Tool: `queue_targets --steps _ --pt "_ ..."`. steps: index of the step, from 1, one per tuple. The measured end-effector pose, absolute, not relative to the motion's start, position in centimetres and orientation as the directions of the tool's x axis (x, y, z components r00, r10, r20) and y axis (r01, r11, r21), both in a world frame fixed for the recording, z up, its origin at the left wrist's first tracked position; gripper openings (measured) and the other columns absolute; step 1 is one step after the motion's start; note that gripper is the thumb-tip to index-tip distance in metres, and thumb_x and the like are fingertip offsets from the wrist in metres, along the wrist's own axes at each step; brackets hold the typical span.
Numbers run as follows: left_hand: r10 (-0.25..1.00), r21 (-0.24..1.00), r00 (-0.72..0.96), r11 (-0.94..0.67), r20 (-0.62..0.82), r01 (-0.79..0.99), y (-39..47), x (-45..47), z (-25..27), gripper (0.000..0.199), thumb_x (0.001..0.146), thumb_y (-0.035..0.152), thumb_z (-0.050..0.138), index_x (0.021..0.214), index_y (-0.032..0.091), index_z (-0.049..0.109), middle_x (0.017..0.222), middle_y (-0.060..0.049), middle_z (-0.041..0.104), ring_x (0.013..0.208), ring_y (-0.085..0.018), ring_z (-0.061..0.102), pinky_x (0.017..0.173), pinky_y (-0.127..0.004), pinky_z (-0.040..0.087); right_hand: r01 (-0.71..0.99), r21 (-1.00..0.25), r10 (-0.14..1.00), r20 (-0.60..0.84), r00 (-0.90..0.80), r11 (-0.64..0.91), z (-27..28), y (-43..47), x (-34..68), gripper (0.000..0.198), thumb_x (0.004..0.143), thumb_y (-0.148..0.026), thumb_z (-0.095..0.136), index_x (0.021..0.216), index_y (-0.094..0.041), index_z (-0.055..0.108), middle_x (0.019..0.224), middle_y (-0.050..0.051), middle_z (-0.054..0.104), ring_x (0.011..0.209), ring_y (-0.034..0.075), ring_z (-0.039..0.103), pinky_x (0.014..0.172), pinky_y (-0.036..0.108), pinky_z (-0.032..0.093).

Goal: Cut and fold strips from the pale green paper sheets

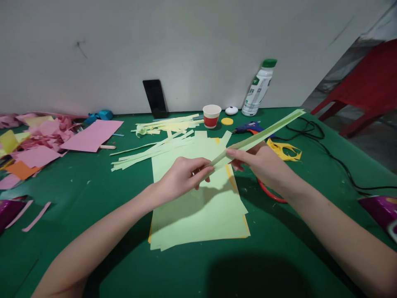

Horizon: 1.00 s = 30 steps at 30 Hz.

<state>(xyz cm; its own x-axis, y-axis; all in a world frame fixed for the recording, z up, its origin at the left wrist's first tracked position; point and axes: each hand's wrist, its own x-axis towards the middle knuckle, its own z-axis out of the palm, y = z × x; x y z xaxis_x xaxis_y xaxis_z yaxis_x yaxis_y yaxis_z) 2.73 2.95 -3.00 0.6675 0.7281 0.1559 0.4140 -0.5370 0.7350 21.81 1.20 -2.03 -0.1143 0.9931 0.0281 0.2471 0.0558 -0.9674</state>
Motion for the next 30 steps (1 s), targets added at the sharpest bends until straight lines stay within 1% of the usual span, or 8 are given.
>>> queue_targets --steps 5,10,13,16,19,21,24,30 --pt "0.692 0.507 0.689 -0.682 0.215 0.527 3.7 1.9 -2.2 0.022 0.087 0.026 0.040 0.080 0.015 0.058 0.068 -0.002 0.066 0.054 -0.009 0.057 0.052 -0.019 0.040 0.091 -0.993 0.993 0.087 0.076 0.080 -1.4 2.2 24.4 0.021 0.061 -0.035 0.071 0.061 -0.018 0.058 0.054 -0.002 0.051 0.046 0.009 0.044 0.043 0.025 0.035" --pt "0.718 0.388 0.647 -0.690 0.259 0.611 4.1 0.8 -1.3 0.024 0.086 0.024 0.037 0.077 0.016 0.057 0.069 -0.001 0.065 0.056 -0.011 0.055 0.052 -0.021 0.039 0.127 -0.990 0.997 -0.048 0.058 -0.055 0.1 2.1 26.7 0.015 0.065 -0.031 0.069 0.061 -0.018 0.064 0.049 0.000 0.053 0.044 0.009 0.044 0.042 0.025 0.031" --pt "0.692 0.232 0.581 -0.705 0.428 0.670 4.2 0.7 -1.2 0.020 0.084 0.021 0.039 0.090 0.016 0.057 0.087 -0.005 0.065 0.079 -0.016 0.058 0.065 -0.026 0.044 0.164 -0.983 0.996 -0.079 0.035 -0.084 0.2 1.8 26.1 0.015 0.067 -0.032 0.067 0.064 -0.017 0.065 0.051 0.001 0.057 0.044 0.009 0.045 0.043 0.025 0.033" --pt "0.491 0.070 0.585 -0.801 0.645 0.595 3.8 1.3 -1.5 0.022 0.082 0.016 0.043 0.101 0.013 0.053 0.102 -0.009 0.062 0.099 -0.019 0.053 0.085 -0.033 0.043 0.197 -0.979 0.998 -0.057 -0.037 -0.049 -0.3 1.2 23.9 0.019 0.068 -0.034 0.065 0.065 -0.016 0.067 0.056 0.002 0.062 0.048 0.010 0.051 0.048 0.025 0.039" --pt "0.258 -0.113 0.651 -0.875 0.714 0.471 3.0 2.2 -2.0 0.017 0.081 0.013 0.050 0.097 0.013 0.056 0.098 -0.008 0.066 0.093 -0.018 0.058 0.085 -0.034 0.045 0.190 -0.982 0.985 -0.029 -0.168 0.004 -0.9 0.3 21.6 0.017 0.071 -0.034 0.063 0.068 -0.019 0.069 0.062 0.002 0.065 0.056 0.011 0.056 0.054 0.023 0.043" --pt "0.176 -0.183 0.653 -0.877 0.737 0.444 2.5 2.6 -2.3 0.016 0.079 0.014 0.054 0.095 0.013 0.057 0.095 -0.008 0.067 0.089 -0.018 0.060 0.084 -0.036 0.046 0.124 -0.992 0.978 -0.019 -0.206 0.007 -1.3 -0.3 20.6 0.014 0.072 -0.033 0.062 0.074 -0.022 0.070 0.069 0.000 0.067 0.062 0.011 0.058 0.058 0.023 0.045" --pt "0.146 -0.206 0.618 -0.863 0.772 0.462 2.1 2.8 -2.5 0.017 0.077 0.018 0.059 0.093 0.012 0.058 0.091 -0.007 0.069 0.085 -0.019 0.063 0.084 -0.037 0.047 -0.026 -0.999 0.971 -0.032 -0.239 -0.039 -1.6 -0.8 19.9 0.013 0.075 -0.030 0.059 0.080 -0.025 0.070 0.077 -0.001 0.067 0.070 0.010 0.059 0.064 0.021 0.046" --pt "0.101 -0.266 0.607 -0.833 0.788 0.484 2.5 2.4 -2.3 0.016 0.075 0.019 0.062 0.089 0.012 0.060 0.086 -0.006 0.070 0.077 -0.018 0.065 0.078 -0.035 0.051 -0.226 -0.949 0.919 -0.123 -0.374 -0.219 -1.1 -1.0 19.9 0.014 0.078 -0.028 0.057 0.076 -0.024 0.070 0.079 -0.001 0.065 0.080 0.010 0.058 0.076 0.023 0.045"
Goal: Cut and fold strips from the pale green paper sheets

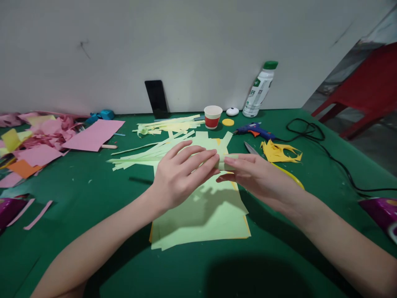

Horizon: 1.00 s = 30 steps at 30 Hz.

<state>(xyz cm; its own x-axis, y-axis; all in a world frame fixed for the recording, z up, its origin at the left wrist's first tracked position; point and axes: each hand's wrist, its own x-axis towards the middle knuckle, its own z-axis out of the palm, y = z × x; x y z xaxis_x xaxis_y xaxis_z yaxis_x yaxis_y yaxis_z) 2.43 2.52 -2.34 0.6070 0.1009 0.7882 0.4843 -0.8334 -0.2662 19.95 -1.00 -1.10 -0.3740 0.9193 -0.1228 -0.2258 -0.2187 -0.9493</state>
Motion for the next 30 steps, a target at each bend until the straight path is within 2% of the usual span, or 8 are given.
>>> queue_targets --steps 4,7,12,16,21,25,27,30 --pt "0.005 -0.396 0.660 -0.797 0.752 0.457 2.70 2.02 -2.31 0.021 0.072 0.013 0.064 0.092 0.010 0.060 0.090 -0.008 0.070 0.075 -0.019 0.065 0.067 -0.030 0.053 -0.232 -0.944 0.897 -0.118 -0.426 -0.234 -1.11 -0.91 20.15 0.008 0.074 -0.023 0.062 0.077 -0.025 0.070 0.079 -0.002 0.066 0.079 0.010 0.059 0.081 0.026 0.044" --pt "-0.029 -0.445 0.672 -0.770 0.740 0.457 2.70 1.77 -2.36 0.021 0.072 0.013 0.064 0.092 0.010 0.060 0.088 -0.007 0.070 0.071 -0.019 0.065 0.061 -0.029 0.053 -0.146 -0.976 0.917 -0.095 -0.387 -0.162 -1.43 -0.80 20.41 0.016 0.073 -0.022 0.064 0.087 -0.027 0.069 0.084 -0.002 0.067 0.083 0.011 0.059 0.081 0.027 0.043" --pt "0.072 -0.309 0.622 -0.820 0.779 0.482 2.66 1.85 -2.56 0.019 0.071 0.013 0.065 0.089 0.012 0.060 0.083 -0.004 0.071 0.066 -0.015 0.063 0.056 -0.025 0.051 0.081 -0.996 0.960 -0.049 -0.276 -0.027 -1.45 -0.65 20.83 0.016 0.071 -0.024 0.063 0.086 -0.025 0.069 0.084 -0.001 0.067 0.082 0.014 0.058 0.073 0.027 0.043" --pt "0.137 -0.202 0.595 -0.861 0.792 0.467 2.75 2.25 -2.80 0.019 0.073 0.020 0.065 0.090 0.013 0.060 0.083 -0.005 0.070 0.069 -0.015 0.062 0.061 -0.026 0.051 0.137 -0.990 0.964 -0.056 -0.261 -0.020 -1.50 -0.67 20.65 0.012 0.072 -0.031 0.062 0.074 -0.022 0.068 0.076 -0.001 0.066 0.080 0.015 0.058 0.072 0.027 0.043" --pt "0.170 -0.130 0.574 -0.886 0.801 0.444 2.83 2.45 -3.00 0.021 0.074 0.023 0.063 0.092 0.011 0.060 0.082 -0.006 0.070 0.071 -0.016 0.062 0.063 -0.027 0.051 0.233 -0.972 0.971 -0.030 -0.235 0.026 -1.68 -1.15 20.13 0.022 0.071 -0.039 0.061 0.065 -0.018 0.062 0.064 0.000 0.059 0.069 0.016 0.056 0.059 0.027 0.042" --pt "0.231 -0.038 0.561 -0.904 0.795 0.426 2.54 2.45 -2.96 0.017 0.075 0.019 0.062 0.090 0.012 0.060 0.080 -0.006 0.070 0.069 -0.015 0.062 0.061 -0.026 0.050 0.308 -0.939 0.978 0.102 -0.181 0.155 -1.36 -1.39 20.08 0.020 0.071 -0.037 0.061 0.064 -0.019 0.058 0.069 -0.001 0.060 0.069 0.015 0.056 0.060 0.027 0.044" --pt "0.270 0.007 0.559 -0.904 0.784 0.427 2.34 2.48 -2.89 0.015 0.076 0.019 0.061 0.089 0.013 0.061 0.079 -0.005 0.070 0.068 -0.014 0.062 0.060 -0.025 0.049 0.335 -0.911 0.968 0.202 -0.146 0.241 -1.17 -1.40 20.20 0.014 0.070 -0.033 0.064 0.073 -0.020 0.058 0.078 0.000 0.061 0.074 0.015 0.057 0.065 0.028 0.046" --pt "0.310 0.049 0.560 -0.900 0.769 0.432 2.03 2.48 -2.69 0.012 0.077 0.020 0.060 0.086 0.013 0.062 0.075 -0.004 0.070 0.066 -0.014 0.062 0.058 -0.024 0.048 0.442 -0.807 0.918 0.375 -0.129 0.392 -0.92 -1.35 20.46 0.022 0.068 -0.027 0.066 0.087 -0.021 0.058 0.089 0.001 0.061 0.078 0.015 0.058 0.071 0.030 0.046"
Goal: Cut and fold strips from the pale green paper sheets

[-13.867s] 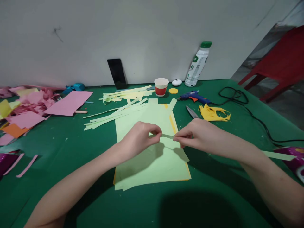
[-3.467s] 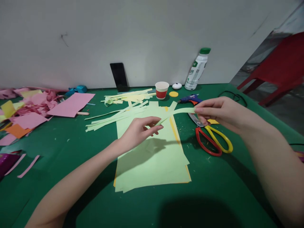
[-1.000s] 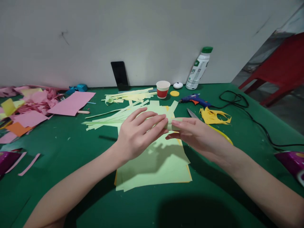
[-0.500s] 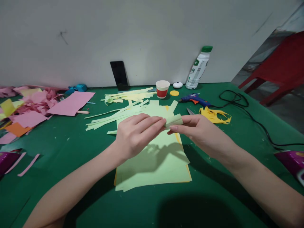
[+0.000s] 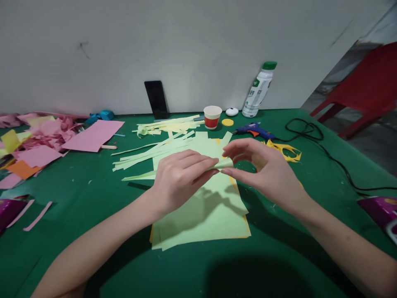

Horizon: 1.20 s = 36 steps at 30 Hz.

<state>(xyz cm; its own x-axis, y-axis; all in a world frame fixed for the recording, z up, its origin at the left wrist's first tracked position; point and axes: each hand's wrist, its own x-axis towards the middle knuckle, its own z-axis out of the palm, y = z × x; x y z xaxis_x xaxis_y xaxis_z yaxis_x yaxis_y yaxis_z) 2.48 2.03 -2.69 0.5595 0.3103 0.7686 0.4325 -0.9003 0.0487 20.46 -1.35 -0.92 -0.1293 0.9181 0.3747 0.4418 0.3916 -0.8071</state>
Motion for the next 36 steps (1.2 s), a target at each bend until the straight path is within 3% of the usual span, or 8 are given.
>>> queue_targets --steps 5,10,21,27,36 --pt "0.331 0.071 0.551 -0.896 0.766 0.439 1.6 2.4 -2.1 0.009 0.076 0.018 0.060 0.083 0.013 0.063 0.070 -0.003 0.069 0.064 -0.013 0.061 0.056 -0.024 0.047 0.564 -0.502 0.735 0.594 -0.326 0.656 -0.2 -1.1 20.6 0.004 0.075 -0.020 0.060 0.078 -0.022 0.061 0.085 0.002 0.062 0.078 0.014 0.057 0.070 0.028 0.046" --pt "0.327 0.066 0.547 -0.895 0.771 0.442 1.3 2.2 -1.5 0.007 0.078 0.017 0.058 0.079 0.013 0.063 0.068 -0.002 0.069 0.063 -0.013 0.061 0.056 -0.024 0.048 0.554 -0.376 0.635 0.660 -0.402 0.742 0.4 -1.0 20.3 0.006 0.075 -0.015 0.059 0.076 -0.021 0.062 0.078 0.003 0.063 0.073 0.015 0.056 0.065 0.029 0.047" --pt "0.348 0.099 0.547 -0.896 0.761 0.432 0.9 2.3 -1.3 0.009 0.079 0.017 0.057 0.076 0.012 0.065 0.068 -0.002 0.070 0.065 -0.014 0.063 0.058 -0.025 0.050 0.557 -0.284 0.568 0.694 -0.443 0.781 0.6 -1.1 20.6 0.009 0.077 -0.014 0.057 0.072 -0.019 0.063 0.069 0.004 0.065 0.067 0.016 0.056 0.064 0.033 0.046" --pt "0.427 0.191 0.567 -0.883 0.704 0.428 0.6 2.0 -0.8 0.010 0.078 0.016 0.057 0.075 0.012 0.066 0.064 -0.003 0.069 0.062 -0.015 0.063 0.056 -0.025 0.050 0.680 -0.296 0.628 0.714 -0.308 0.671 1.2 -1.2 22.0 0.010 0.078 -0.018 0.056 0.075 -0.025 0.062 0.074 0.003 0.065 0.071 0.019 0.059 0.064 0.034 0.046" --pt "0.456 0.231 0.579 -0.877 0.676 0.421 0.5 2.3 -0.8 0.014 0.081 0.019 0.054 0.081 0.013 0.066 0.068 -0.004 0.069 0.062 -0.014 0.063 0.055 -0.023 0.048 0.607 -0.280 0.617 0.636 -0.463 0.744 0.3 -1.8 20.3 0.008 0.083 -0.016 0.049 0.079 -0.020 0.056 0.076 0.005 0.062 0.074 0.016 0.057 0.065 0.029 0.046"
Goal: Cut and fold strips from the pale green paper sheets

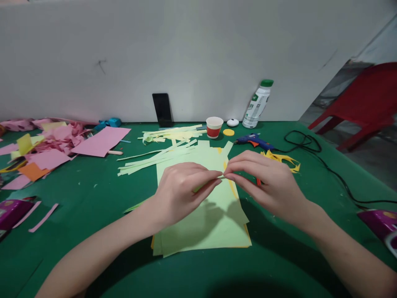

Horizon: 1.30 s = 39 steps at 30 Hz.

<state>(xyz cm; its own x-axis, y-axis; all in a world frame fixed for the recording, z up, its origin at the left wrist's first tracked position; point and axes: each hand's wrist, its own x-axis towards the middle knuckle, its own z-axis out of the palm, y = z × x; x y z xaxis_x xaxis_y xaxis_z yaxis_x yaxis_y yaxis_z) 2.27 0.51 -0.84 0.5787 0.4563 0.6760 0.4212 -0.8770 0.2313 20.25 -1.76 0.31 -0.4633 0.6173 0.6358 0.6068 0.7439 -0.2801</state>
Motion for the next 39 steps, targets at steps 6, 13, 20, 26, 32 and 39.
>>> queue_targets --steps 6,13,20,26,32,39 --pt "0.496 0.281 0.601 -0.863 0.627 0.420 0.7 2.2 -0.9 0.018 0.082 0.020 0.051 0.074 0.013 0.066 0.061 -0.003 0.066 0.055 -0.011 0.058 0.050 -0.021 0.043 0.639 -0.234 0.625 0.601 -0.498 0.733 -0.3 -1.4 19.9 0.013 0.086 -0.014 0.042 0.079 -0.017 0.053 0.077 0.006 0.059 0.071 0.015 0.053 0.064 0.028 0.043" --pt "0.677 0.609 0.559 -0.715 0.479 0.345 0.9 2.2 -0.5 0.014 0.079 0.019 0.056 0.073 0.015 0.068 0.064 0.000 0.069 0.051 -0.009 0.059 0.047 -0.018 0.041 0.558 -0.618 0.833 0.410 -0.371 0.553 0.0 -1.5 20.1 0.007 0.081 -0.021 0.053 0.074 -0.019 0.053 0.074 0.001 0.057 0.066 0.011 0.050 0.058 0.022 0.041" --pt "0.742 0.757 0.640 -0.532 0.201 0.379 1.5 1.9 -0.1 0.022 0.081 0.026 0.052 0.070 0.017 0.068 0.065 0.000 0.069 0.054 -0.010 0.058 0.048 -0.018 0.043 0.516 -0.773 0.923 0.240 -0.300 0.368 -0.2 -0.8 20.1 0.015 0.081 -0.025 0.049 0.068 -0.019 0.052 0.070 0.001 0.056 0.067 0.013 0.050 0.056 0.024 0.039" --pt "0.746 0.793 0.659 -0.346 -0.091 0.501 2.7 1.4 0.1 0.031 0.080 0.040 0.050 0.071 0.019 0.071 0.055 0.001 0.064 0.034 -0.005 0.029 0.032 -0.020 0.020 0.398 -0.901 0.963 0.067 -0.260 0.170 -0.3 0.6 21.9 0.018 0.075 -0.036 0.055 0.068 -0.019 0.054 0.065 -0.001 0.051 0.063 0.013 0.049 0.059 0.025 0.039" --pt "0.701 0.831 0.704 -0.324 -0.110 0.452 3.2 1.0 0.0 0.029 0.080 0.038 0.050 0.072 0.018 0.070 0.066 -0.002 0.068 0.039 -0.006 0.032 0.035 -0.019 0.025 0.250 -0.968 0.984 -0.009 -0.179 0.037 -0.5 2.0 24.2 0.013 0.068 -0.031 0.062 0.066 -0.019 0.058 0.064 -0.002 0.052 0.059 0.010 0.048 0.058 0.024 0.038" --pt "0.699 0.823 0.703 -0.317 -0.133 0.471 3.5 0.8 -0.1 0.028 0.079 0.035 0.051 0.070 0.017 0.069 0.064 -0.001 0.067 0.039 -0.006 0.028 0.034 -0.019 0.022 0.294 -0.956 0.996 -0.014 -0.091 0.014 -0.9 3.5 26.8 0.019 0.067 -0.037 0.059 0.063 -0.019 0.056 0.066 0.000 0.052 0.058 0.013 0.052 0.056 0.029 0.041"
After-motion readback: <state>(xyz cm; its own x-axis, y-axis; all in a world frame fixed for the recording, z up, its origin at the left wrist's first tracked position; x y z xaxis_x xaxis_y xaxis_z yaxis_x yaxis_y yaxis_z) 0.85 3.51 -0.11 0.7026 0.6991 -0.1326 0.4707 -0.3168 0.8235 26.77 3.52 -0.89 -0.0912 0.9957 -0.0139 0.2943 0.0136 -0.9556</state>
